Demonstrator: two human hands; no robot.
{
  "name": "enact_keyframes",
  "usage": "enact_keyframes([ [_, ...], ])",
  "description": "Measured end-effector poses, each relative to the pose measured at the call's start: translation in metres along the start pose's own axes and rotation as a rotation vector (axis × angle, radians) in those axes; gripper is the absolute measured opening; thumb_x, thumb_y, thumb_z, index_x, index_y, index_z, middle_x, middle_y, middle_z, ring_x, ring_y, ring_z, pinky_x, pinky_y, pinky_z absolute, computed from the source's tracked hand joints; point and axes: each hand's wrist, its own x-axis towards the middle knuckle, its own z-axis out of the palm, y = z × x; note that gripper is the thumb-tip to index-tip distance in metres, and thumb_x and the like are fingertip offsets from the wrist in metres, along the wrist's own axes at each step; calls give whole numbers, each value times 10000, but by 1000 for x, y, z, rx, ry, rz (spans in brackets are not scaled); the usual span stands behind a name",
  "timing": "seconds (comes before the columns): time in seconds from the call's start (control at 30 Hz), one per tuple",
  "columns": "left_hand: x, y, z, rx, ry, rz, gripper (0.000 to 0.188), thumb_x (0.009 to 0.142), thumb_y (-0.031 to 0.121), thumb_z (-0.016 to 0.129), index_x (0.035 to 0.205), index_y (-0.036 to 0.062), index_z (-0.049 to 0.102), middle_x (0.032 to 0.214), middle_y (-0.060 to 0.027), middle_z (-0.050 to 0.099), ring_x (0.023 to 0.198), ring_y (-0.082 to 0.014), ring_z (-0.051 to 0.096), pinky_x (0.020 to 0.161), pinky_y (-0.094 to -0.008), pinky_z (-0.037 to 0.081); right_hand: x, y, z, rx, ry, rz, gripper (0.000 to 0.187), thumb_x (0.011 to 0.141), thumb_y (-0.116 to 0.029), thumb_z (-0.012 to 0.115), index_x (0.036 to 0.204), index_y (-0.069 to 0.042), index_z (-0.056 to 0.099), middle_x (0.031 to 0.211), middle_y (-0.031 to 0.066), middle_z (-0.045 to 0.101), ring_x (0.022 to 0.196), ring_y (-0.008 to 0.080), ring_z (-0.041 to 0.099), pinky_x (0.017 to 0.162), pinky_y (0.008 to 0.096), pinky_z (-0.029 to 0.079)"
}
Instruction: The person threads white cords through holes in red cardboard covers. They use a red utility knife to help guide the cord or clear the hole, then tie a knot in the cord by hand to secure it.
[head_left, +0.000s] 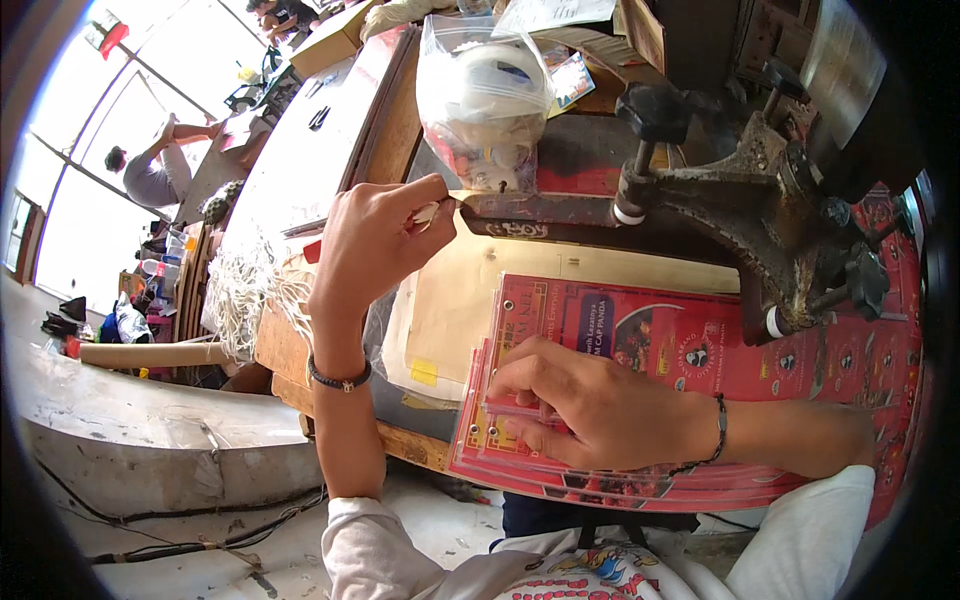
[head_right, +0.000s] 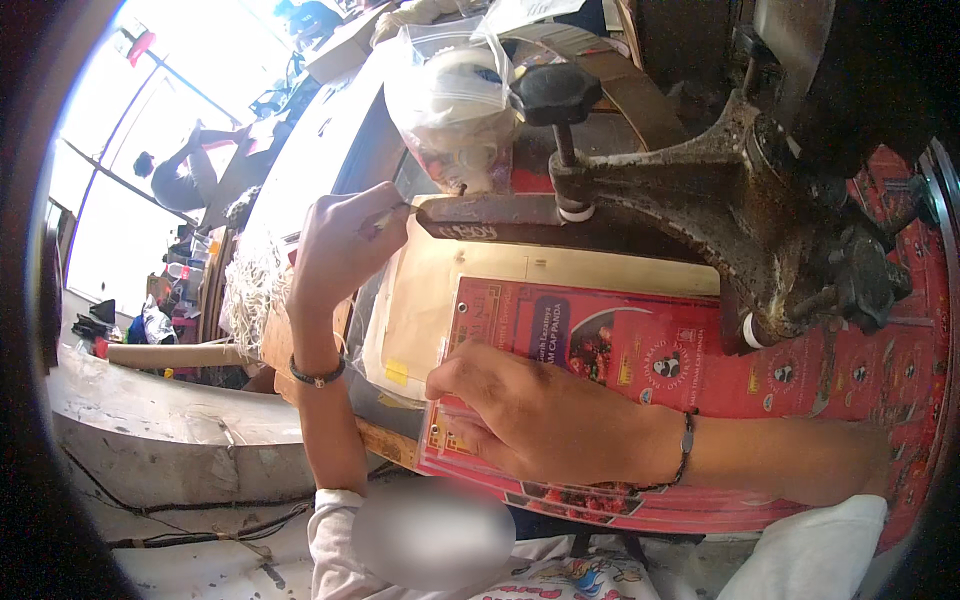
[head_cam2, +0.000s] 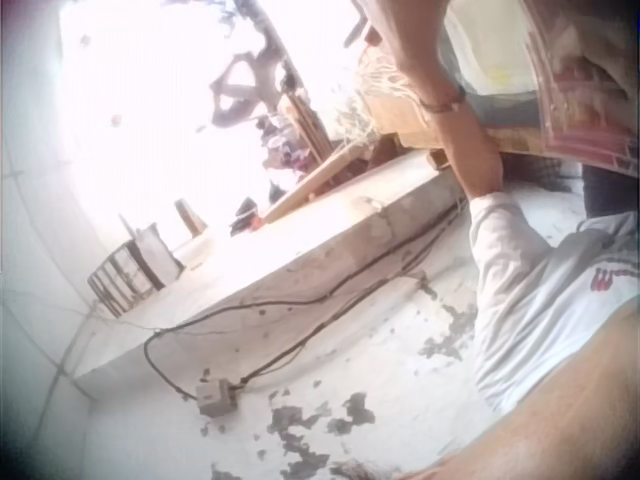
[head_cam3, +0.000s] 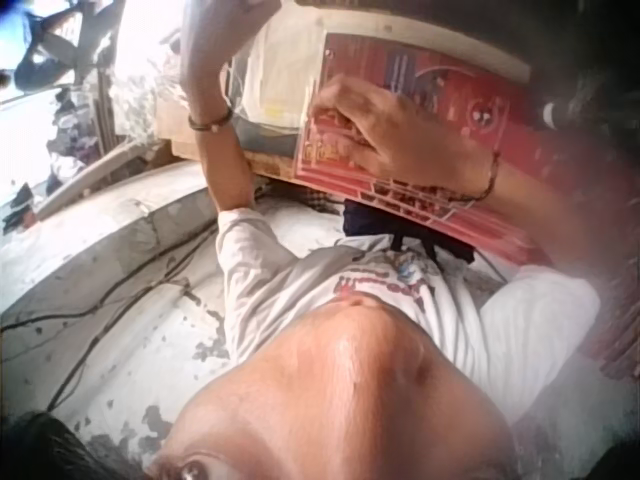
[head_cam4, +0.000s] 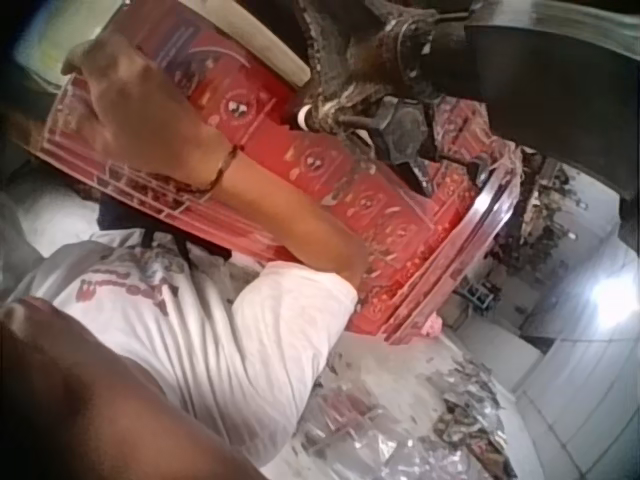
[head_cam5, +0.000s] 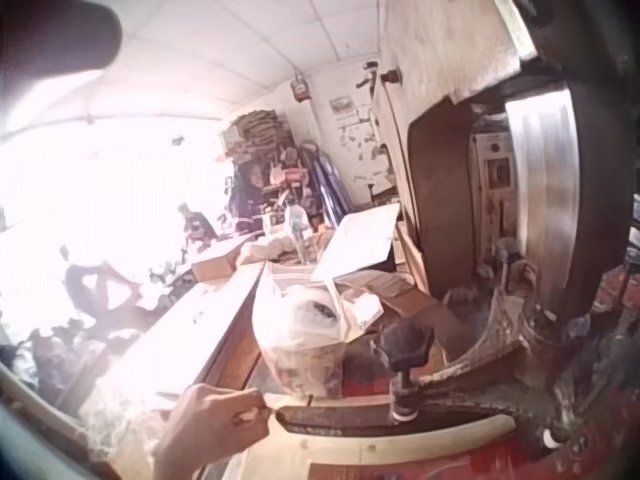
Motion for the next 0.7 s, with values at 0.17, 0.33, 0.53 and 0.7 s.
enact_keyframes([
  [0.17,-1,-2,4,-51,75,62,113,826,154,690,790,65,630,537,-90,523,451,-234,507,476,-348,415,0,2,1,7,18,-18,381,909,-101,687,1216,-45,469,1177,162,562,910,299,654,764,364,569],
  [0.33,3,-4,6,0,96,59,96,815,121,698,801,49,636,555,-94,508,448,-217,455,477,-329,402,1,2,0,-16,-5,-10,377,912,-107,687,1213,-39,470,1181,157,562,879,262,660,745,349,574],
  [0.53,2,-1,3,-89,62,98,89,813,99,687,800,37,624,550,-107,486,444,-242,456,475,-332,400,2,0,0,-13,-1,-4,376,901,-90,693,1206,-39,479,1174,153,569,871,245,663,741,346,580],
  [0.7,3,-3,6,-66,87,99,75,816,85,681,793,41,624,553,-97,497,449,-225,459,483,-335,405,2,3,2,-6,25,-10,376,887,-67,698,1196,-32,487,1148,160,581,898,277,661,761,351,579],
])
